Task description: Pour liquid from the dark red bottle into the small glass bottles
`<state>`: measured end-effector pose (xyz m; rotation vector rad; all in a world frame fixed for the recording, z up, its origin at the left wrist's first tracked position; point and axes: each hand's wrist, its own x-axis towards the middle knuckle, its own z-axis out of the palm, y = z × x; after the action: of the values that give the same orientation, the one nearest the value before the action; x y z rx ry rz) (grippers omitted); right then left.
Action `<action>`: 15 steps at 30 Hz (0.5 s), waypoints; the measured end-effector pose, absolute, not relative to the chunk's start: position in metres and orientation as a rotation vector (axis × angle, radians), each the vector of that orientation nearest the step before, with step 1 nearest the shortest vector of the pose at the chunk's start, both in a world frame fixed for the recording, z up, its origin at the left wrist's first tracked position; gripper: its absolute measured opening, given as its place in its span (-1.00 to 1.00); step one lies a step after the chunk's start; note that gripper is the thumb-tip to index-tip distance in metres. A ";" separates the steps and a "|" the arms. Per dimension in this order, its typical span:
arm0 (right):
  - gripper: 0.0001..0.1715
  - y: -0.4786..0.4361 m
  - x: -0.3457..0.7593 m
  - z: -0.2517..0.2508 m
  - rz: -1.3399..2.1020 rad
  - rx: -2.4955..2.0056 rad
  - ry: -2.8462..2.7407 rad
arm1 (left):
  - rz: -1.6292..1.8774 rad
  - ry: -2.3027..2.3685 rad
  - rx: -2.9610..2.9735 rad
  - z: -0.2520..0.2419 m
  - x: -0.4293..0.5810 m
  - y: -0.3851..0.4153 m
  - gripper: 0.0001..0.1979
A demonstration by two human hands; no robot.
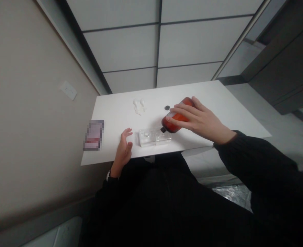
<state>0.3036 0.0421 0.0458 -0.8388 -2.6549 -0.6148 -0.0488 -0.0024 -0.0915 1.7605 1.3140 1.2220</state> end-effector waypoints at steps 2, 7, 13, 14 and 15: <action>-0.10 0.043 0.302 0.051 -0.523 -0.850 -2.673 | 1.233 1.299 1.742 -0.097 -0.051 -0.005 -0.17; -0.07 0.043 0.296 0.060 -0.382 -0.828 -2.701 | 1.256 1.318 1.693 -0.096 -0.051 -0.002 -0.18; 0.02 0.044 0.291 0.069 -0.462 -0.805 -2.780 | 1.200 1.332 1.725 -0.095 -0.050 -0.003 -0.19; 0.03 0.043 0.289 0.071 -0.467 -0.812 -2.802 | 1.192 1.333 1.725 -0.095 -0.050 -0.004 -0.19; 0.02 0.043 0.288 0.072 -0.465 -0.821 -2.823 | 1.186 1.335 1.724 -0.095 -0.050 -0.004 -0.19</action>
<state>0.2880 0.0431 0.0724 -0.8209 -2.8228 -0.4650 -0.0501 -0.0041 -0.0948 1.7237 1.3346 1.1856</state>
